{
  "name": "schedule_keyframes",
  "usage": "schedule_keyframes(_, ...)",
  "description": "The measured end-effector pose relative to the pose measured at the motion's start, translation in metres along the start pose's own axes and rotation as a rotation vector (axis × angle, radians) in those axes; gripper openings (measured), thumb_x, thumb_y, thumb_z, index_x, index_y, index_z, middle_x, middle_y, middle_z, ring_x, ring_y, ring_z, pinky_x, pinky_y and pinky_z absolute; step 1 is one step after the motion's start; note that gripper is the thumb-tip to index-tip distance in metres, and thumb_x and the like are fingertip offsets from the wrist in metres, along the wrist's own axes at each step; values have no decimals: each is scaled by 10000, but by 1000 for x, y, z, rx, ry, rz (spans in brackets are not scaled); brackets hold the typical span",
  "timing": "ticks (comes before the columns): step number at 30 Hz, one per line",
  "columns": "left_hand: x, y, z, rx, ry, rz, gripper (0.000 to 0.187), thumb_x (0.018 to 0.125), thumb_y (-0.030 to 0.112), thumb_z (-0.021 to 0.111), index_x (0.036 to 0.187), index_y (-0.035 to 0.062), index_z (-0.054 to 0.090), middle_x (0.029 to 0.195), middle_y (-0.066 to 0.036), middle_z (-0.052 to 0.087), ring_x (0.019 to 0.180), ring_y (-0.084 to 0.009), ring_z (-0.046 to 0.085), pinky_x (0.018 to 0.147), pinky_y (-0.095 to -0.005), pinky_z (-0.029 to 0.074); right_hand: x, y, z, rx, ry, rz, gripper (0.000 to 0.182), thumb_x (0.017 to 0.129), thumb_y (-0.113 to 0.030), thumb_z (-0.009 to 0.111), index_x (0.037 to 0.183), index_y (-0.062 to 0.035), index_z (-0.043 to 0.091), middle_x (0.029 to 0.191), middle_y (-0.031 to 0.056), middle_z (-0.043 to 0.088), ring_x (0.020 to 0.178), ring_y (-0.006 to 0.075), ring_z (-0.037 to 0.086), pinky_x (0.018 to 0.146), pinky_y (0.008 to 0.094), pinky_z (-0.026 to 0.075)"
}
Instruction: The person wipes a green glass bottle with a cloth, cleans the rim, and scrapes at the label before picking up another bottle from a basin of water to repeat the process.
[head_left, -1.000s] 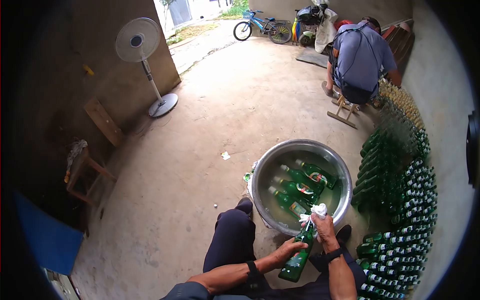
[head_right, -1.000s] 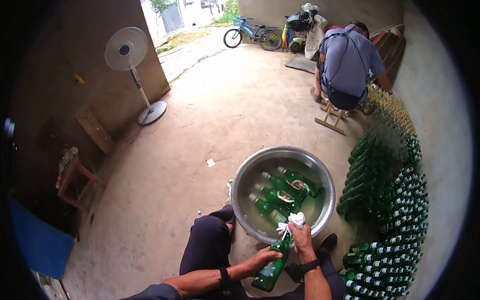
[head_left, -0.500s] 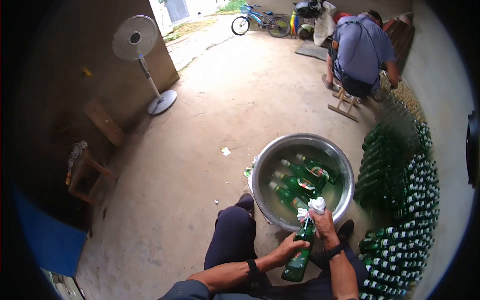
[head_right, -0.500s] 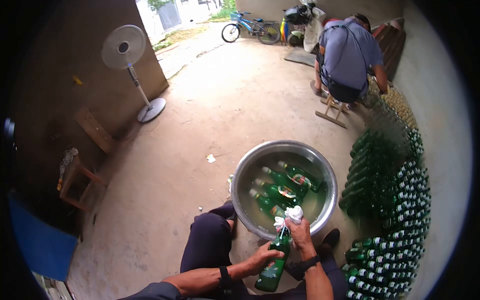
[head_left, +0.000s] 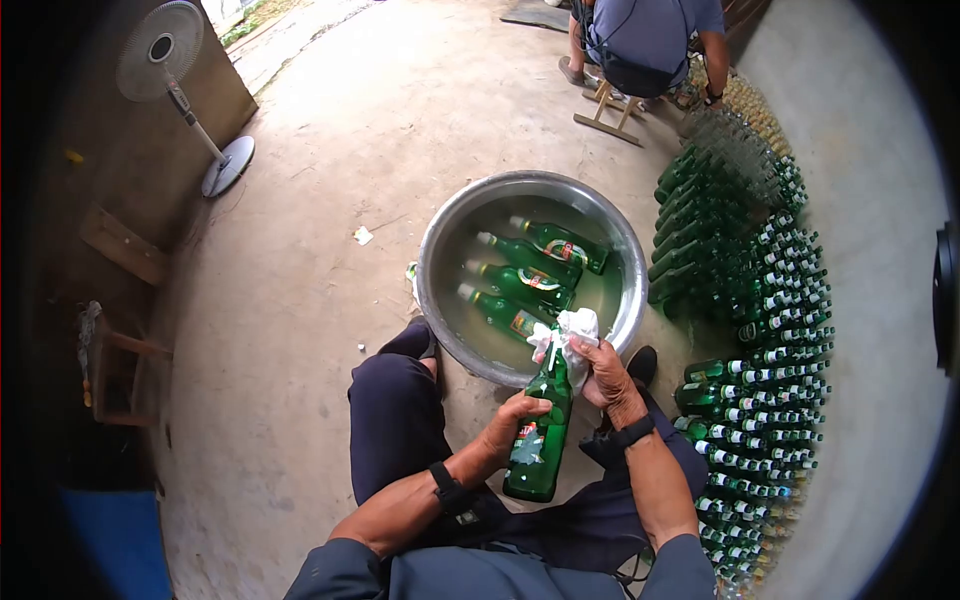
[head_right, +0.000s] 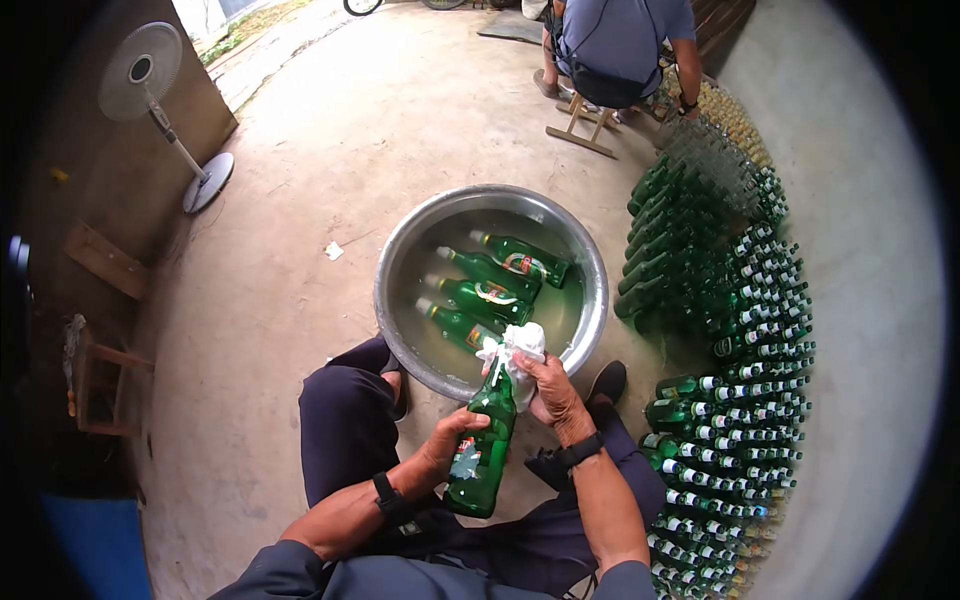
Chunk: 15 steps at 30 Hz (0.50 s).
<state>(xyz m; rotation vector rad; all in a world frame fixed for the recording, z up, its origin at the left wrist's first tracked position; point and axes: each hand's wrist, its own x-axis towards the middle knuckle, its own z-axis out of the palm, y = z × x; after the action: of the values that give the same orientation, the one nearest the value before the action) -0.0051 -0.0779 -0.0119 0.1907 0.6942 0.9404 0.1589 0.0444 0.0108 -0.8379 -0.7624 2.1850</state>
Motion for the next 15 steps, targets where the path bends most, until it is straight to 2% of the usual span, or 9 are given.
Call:
schedule_keyframes(4, 1, 0, 3, 3, -13, 3, 468, 846, 303, 632, 1168, -35, 599, 889, -196, 711, 718, -285, 721, 660, -386, 612, -3, -4, 2, 117, -88, 40, 437, 955, -194, 692, 1312, 23, 565, 1118, 159, 709, 1021, 243, 700, 943, 382, 551)
schedule_keyframes(6, 0, 0, 5, 24, 3, 29, 461, 844, 301, 628, 1160, -33, 600, 891, -196, 711, 713, -286, 719, 658, -387, 612, -2, 3, 1, -154, -91, -123, 474, 924, -147, 721, 1340, 4, 551, 1190, 135, 689, 1061, 233, 685, 988, 372, 525)
schedule_keyframes(8, -1, 0, 4, 9, 5, 19, 458, 842, 295, 633, 1166, -27, 592, 884, -185, 705, 713, -281, 720, 655, -386, 612, -2, 5, 1, -207, -110, -123, 517, 893, -96, 749, 1359, -17, 540, 1226, 109, 674, 1080, 224, 675, 1010, 362, 505)
schedule_keyframes(10, -1, 1, 5, -5, 6, 13, 456, 840, 288, 637, 1172, -20, 584, 877, -175, 699, 714, -276, 721, 653, -385, 612, 0, 6, 4, -217, -111, -119, 501, 895, -59, 743, 1351, -19, 539, 1204, 117, 679, 1047, 230, 683, 975, 374, 535)
schedule_keyframes(12, -2, 4, 11, 37, 47, 13, 448, 829, 234, 689, 1199, 41, 528, 888, -82, 630, 682, -195, 676, 620, -348, 591, 4, 7, 5, -168, -67, -84, 475, 904, -56, 732, 1336, -11, 540, 1187, 125, 683, 1013, 235, 692, 935, 377, 558)
schedule_keyframes(15, -1, 2, 11, 91, 90, 31, 445, 827, 224, 703, 1195, 50, 525, 889, -62, 612, 683, -171, 661, 625, -329, 577, 10, 14, 2, -135, 32, -68, 404, 923, -79, 718, 1282, 12, 558, 1115, 151, 697, 933, 262, 717, 846, 402, 604)
